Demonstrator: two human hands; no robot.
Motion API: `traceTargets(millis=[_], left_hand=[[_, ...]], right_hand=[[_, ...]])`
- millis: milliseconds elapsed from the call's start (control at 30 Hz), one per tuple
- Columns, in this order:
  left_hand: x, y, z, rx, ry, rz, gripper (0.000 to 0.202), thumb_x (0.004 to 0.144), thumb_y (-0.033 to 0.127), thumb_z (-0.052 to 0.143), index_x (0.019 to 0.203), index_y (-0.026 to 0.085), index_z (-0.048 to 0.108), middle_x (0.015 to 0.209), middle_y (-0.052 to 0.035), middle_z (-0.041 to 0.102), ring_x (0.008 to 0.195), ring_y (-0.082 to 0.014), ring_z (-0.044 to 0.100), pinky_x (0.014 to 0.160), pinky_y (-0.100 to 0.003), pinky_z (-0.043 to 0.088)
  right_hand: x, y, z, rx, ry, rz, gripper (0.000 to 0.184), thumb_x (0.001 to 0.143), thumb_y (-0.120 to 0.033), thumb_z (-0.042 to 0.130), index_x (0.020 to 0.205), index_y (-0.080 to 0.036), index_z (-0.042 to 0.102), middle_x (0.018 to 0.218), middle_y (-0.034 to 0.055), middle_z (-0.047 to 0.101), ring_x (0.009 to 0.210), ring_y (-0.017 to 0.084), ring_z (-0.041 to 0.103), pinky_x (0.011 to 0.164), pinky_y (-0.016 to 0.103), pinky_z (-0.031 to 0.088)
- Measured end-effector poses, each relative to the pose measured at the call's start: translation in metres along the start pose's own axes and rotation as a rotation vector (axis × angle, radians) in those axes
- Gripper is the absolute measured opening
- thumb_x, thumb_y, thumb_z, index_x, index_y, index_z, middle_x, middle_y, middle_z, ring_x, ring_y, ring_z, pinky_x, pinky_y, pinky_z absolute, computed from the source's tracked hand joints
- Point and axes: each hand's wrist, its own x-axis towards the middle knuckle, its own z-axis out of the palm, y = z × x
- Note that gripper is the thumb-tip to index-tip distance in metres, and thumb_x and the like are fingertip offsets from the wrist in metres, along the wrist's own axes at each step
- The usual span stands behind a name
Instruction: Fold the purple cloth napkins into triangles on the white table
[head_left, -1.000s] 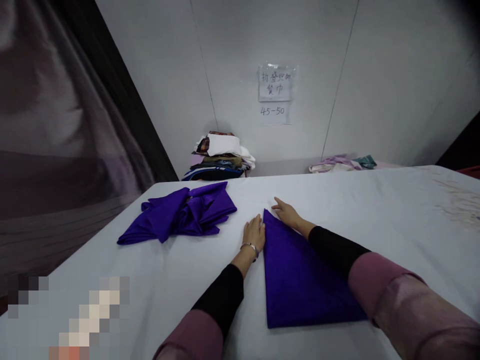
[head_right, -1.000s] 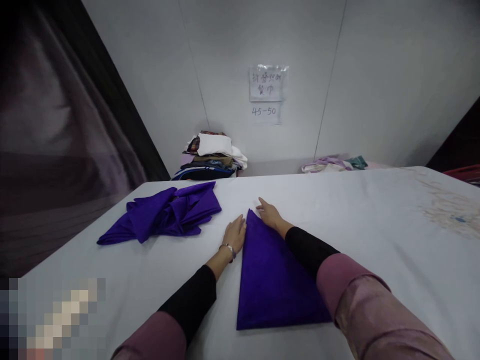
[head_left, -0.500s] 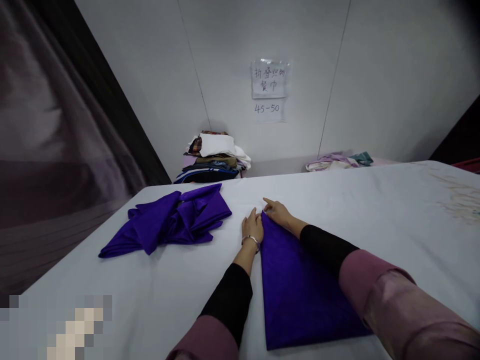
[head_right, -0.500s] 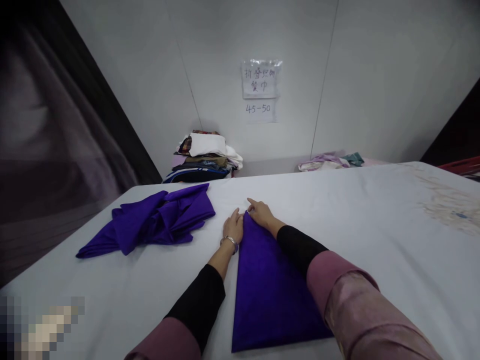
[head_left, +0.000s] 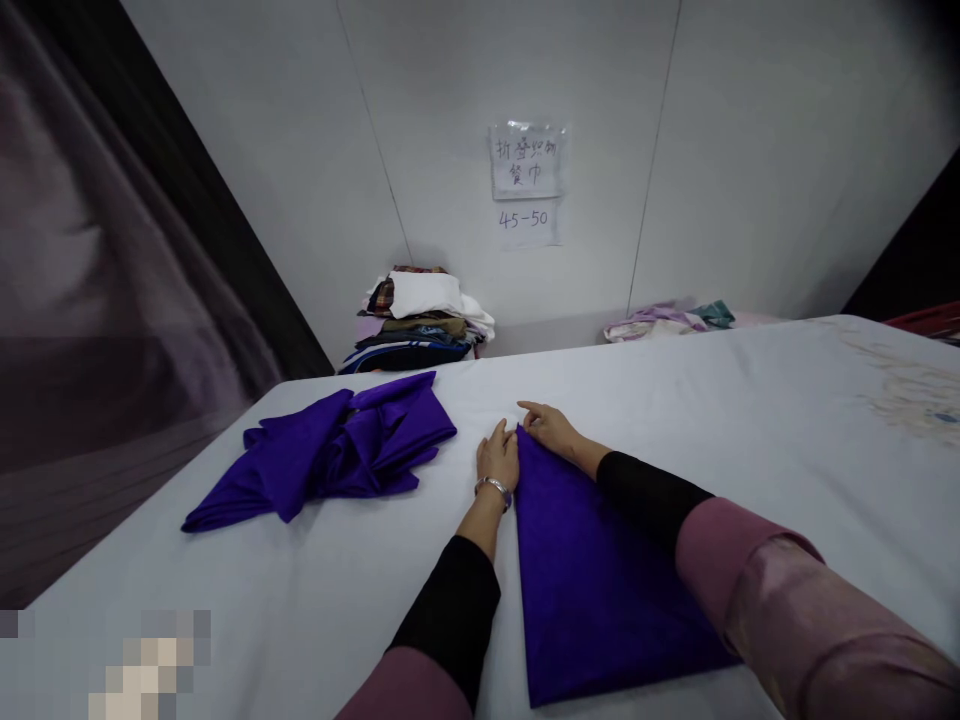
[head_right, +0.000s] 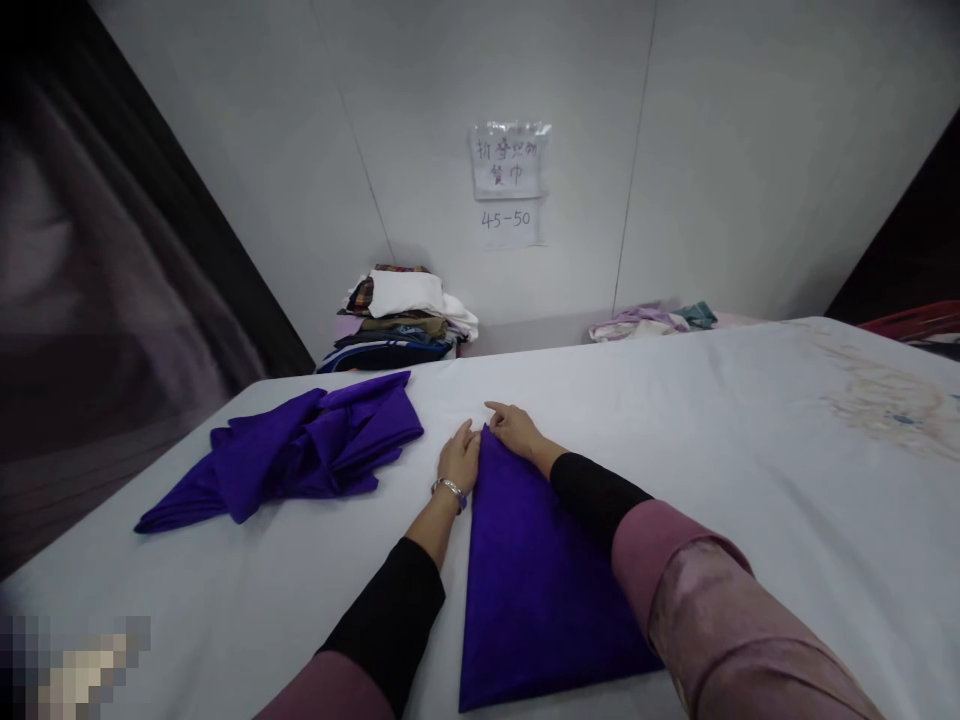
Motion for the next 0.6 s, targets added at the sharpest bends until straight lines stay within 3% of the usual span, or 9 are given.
traceTargets(millis=[367,600], left_hand=[[0.001,-0.003,0.003,0.007,-0.025,0.024,0.042,0.088,0.02,0.041,0.13,0.019,0.042,0.118,-0.0053,0.062,0.118,-0.0171,0.049,0.108,-0.039,0.022],[0.0,0.001,-0.001,0.01,-0.002,0.004,0.043,0.087,0.019,0.042,0.13,0.021,0.042,0.116,-0.0032,0.064,0.115,-0.0156,0.051,0.106,-0.036,0.027]], right_hand=[[-0.002,-0.003,-0.006,-0.054,0.012,0.012,0.066,0.065,-0.007,0.058,0.13,-0.018,0.047,0.098,0.0032,0.066,0.09,0.019,0.056,0.084,0.031,0.041],[-0.004,-0.012,-0.003,-0.054,0.007,0.022,0.065,0.066,-0.002,0.053,0.127,-0.022,0.05,0.081,-0.0017,0.066,0.074,0.015,0.057,0.076,0.026,0.043]])
